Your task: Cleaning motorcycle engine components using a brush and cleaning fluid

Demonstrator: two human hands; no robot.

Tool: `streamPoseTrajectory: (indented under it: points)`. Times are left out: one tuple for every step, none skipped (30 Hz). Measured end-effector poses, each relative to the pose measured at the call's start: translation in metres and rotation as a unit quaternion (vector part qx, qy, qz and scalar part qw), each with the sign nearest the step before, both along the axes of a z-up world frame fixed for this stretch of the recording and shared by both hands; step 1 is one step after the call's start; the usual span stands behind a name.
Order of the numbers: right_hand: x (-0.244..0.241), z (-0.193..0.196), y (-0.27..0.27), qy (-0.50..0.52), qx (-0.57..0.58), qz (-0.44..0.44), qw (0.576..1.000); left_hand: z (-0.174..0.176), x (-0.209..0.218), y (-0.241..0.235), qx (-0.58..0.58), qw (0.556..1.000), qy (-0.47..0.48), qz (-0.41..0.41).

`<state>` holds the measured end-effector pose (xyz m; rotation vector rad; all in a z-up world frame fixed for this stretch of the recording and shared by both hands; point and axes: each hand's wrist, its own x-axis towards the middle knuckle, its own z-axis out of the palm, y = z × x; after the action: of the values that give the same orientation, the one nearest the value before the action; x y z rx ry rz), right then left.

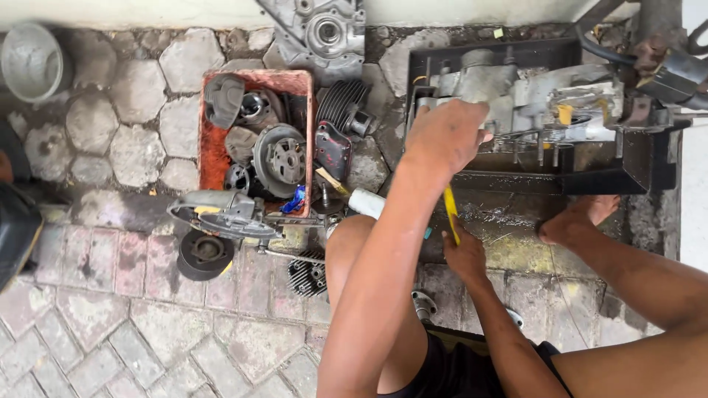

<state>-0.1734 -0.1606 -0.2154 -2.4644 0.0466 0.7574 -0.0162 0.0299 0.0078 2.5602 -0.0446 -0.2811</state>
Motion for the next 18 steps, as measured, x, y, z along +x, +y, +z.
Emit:
streamPoseTrajectory:
  points:
    - [0.004, -0.001, 0.005, -0.001, -0.002, 0.006, 1.0, 0.023, -0.016, 0.013, -0.002, 1.0, -0.001, 0.006]
    - [0.01, -0.002, 0.011, -0.047, 0.016, 0.032, 0.998, 0.046, -0.032, 0.028, -0.074, 0.997, -0.026, 0.019]
    - [0.015, -0.004, 0.019, -0.093, 0.034, 0.057, 0.993, 0.069, -0.049, 0.043, -0.145, 0.988, -0.052, 0.032]
    - [0.024, 0.003, 0.027, -0.093, 0.037, 0.065, 0.993, 0.074, -0.059, 0.061, -0.143, 0.987, -0.054, 0.04]
    - [0.032, 0.009, 0.036, -0.13, 0.048, 0.107, 0.985, 0.079, -0.071, 0.078, -0.161, 0.982, -0.072, 0.069]
    - [0.037, 0.016, 0.041, -0.163, 0.056, 0.149, 0.974, 0.083, -0.084, 0.093, -0.181, 0.974, -0.088, 0.099]
    - [0.045, 0.009, 0.047, -0.161, 0.056, 0.157, 0.973, 0.071, -0.096, 0.107, -0.182, 0.973, -0.088, 0.108]
    - [0.055, 0.003, 0.058, -0.136, 0.062, 0.164, 0.975, 0.06, -0.111, 0.124, -0.178, 0.968, -0.108, 0.137]
    - [0.065, -0.004, 0.07, -0.111, 0.066, 0.171, 0.977, 0.049, -0.126, 0.142, -0.173, 0.962, -0.129, 0.166]
    - [0.072, 0.006, 0.084, -0.113, 0.071, 0.184, 0.974, 0.025, -0.142, 0.157, -0.168, 0.96, -0.133, 0.179]
    - [0.08, 0.016, 0.099, -0.105, 0.014, 0.216, 0.971, 0.001, -0.158, 0.173, -0.148, 0.954, -0.094, 0.242]
    - [0.084, 0.025, 0.109, -0.094, -0.047, 0.247, 0.963, -0.025, -0.177, 0.186, -0.131, 0.942, -0.05, 0.306]
    - [0.092, 0.025, 0.123, -0.093, -0.046, 0.261, 0.96, -0.051, -0.185, 0.199, -0.131, 0.937, -0.05, 0.32]
    - [0.097, 0.025, 0.134, -0.145, -0.03, 0.31, 0.939, -0.079, -0.196, 0.211, -0.099, 0.933, -0.024, 0.346]
    - [0.102, 0.024, 0.146, -0.197, -0.011, 0.358, 0.913, -0.108, -0.207, 0.222, -0.068, 0.926, 0.002, 0.372]
    - [0.103, 0.033, 0.161, -0.19, -0.012, 0.373, 0.908, -0.112, -0.212, 0.223, -0.071, 0.919, 0.008, 0.387]
    - [0.103, 0.041, 0.177, -0.23, -0.017, 0.398, 0.888, -0.115, -0.216, 0.225, -0.072, 0.921, -0.01, 0.382]
    - [0.105, 0.05, 0.193, -0.27, -0.021, 0.419, 0.867, -0.117, -0.218, 0.227, -0.071, 0.924, -0.029, 0.375]
